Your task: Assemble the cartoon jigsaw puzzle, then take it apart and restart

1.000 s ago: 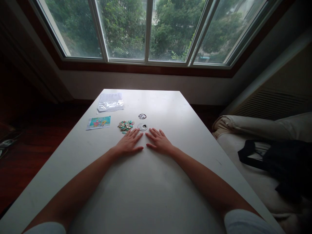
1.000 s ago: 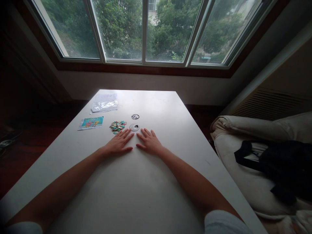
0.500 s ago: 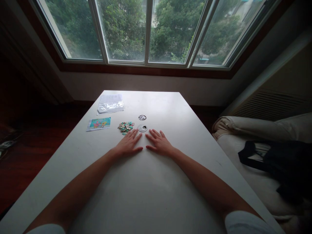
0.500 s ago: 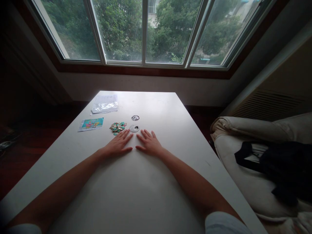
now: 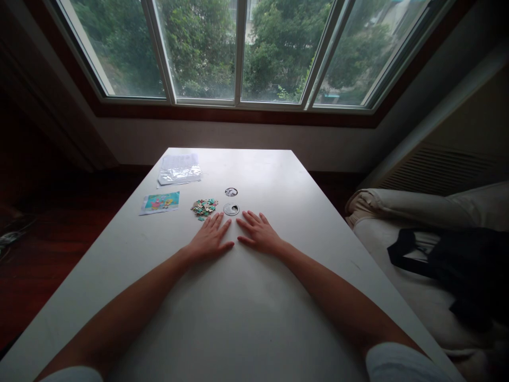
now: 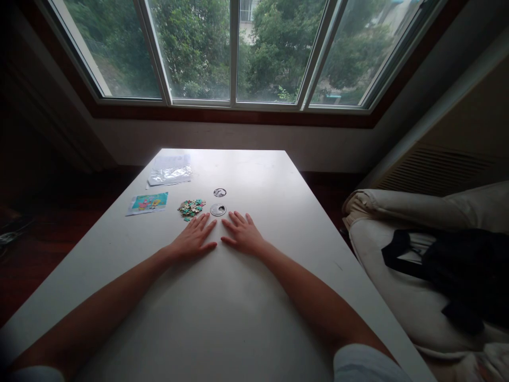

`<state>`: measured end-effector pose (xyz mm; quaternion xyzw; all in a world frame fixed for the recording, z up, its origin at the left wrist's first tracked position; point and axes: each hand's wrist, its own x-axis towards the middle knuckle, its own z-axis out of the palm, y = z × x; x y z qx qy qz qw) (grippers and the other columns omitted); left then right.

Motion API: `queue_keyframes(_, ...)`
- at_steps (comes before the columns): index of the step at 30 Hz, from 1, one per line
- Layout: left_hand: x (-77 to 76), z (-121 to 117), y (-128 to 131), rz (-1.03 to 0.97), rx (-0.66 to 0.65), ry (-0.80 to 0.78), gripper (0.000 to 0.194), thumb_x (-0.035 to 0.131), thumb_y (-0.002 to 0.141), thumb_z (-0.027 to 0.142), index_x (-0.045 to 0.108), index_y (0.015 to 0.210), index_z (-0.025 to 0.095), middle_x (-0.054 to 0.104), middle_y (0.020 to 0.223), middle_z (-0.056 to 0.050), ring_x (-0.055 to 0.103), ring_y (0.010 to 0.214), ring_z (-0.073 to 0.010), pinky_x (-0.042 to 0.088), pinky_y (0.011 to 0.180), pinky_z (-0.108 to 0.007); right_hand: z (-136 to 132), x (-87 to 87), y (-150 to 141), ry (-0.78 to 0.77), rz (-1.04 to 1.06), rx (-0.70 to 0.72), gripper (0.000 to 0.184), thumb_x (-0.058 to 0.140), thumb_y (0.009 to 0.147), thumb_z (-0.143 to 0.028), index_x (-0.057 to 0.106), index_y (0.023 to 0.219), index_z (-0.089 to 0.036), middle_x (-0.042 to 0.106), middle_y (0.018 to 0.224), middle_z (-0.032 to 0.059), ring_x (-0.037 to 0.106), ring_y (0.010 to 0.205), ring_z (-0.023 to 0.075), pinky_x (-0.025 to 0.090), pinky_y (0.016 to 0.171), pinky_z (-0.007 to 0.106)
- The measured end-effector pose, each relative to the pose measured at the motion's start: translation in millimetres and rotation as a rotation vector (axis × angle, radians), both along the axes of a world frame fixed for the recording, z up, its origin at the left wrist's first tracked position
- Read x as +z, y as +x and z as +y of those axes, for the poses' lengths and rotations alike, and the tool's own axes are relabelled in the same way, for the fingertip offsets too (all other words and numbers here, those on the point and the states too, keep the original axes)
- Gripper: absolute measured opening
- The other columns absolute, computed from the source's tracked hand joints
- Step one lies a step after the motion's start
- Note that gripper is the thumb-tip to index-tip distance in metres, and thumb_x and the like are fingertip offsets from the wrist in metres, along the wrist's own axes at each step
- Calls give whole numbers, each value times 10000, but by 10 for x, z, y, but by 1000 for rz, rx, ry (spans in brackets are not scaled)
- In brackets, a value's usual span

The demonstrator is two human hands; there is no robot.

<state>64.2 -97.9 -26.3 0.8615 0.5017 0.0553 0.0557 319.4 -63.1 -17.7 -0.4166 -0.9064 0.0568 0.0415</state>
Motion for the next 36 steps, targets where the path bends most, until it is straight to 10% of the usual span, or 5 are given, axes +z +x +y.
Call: queue_keyframes(36, -43, 119, -87, -2, -66, 58, 854, 335, 954, 762, 253, 1630, 248, 136, 1708, -123, 132, 1577, -331, 137, 1279, -490, -25, -71, 11, 10, 9, 20, 878, 312, 934, -800, 237, 1635, -276, 114, 1707, 124, 113, 1580, 324, 69, 1257, 578)
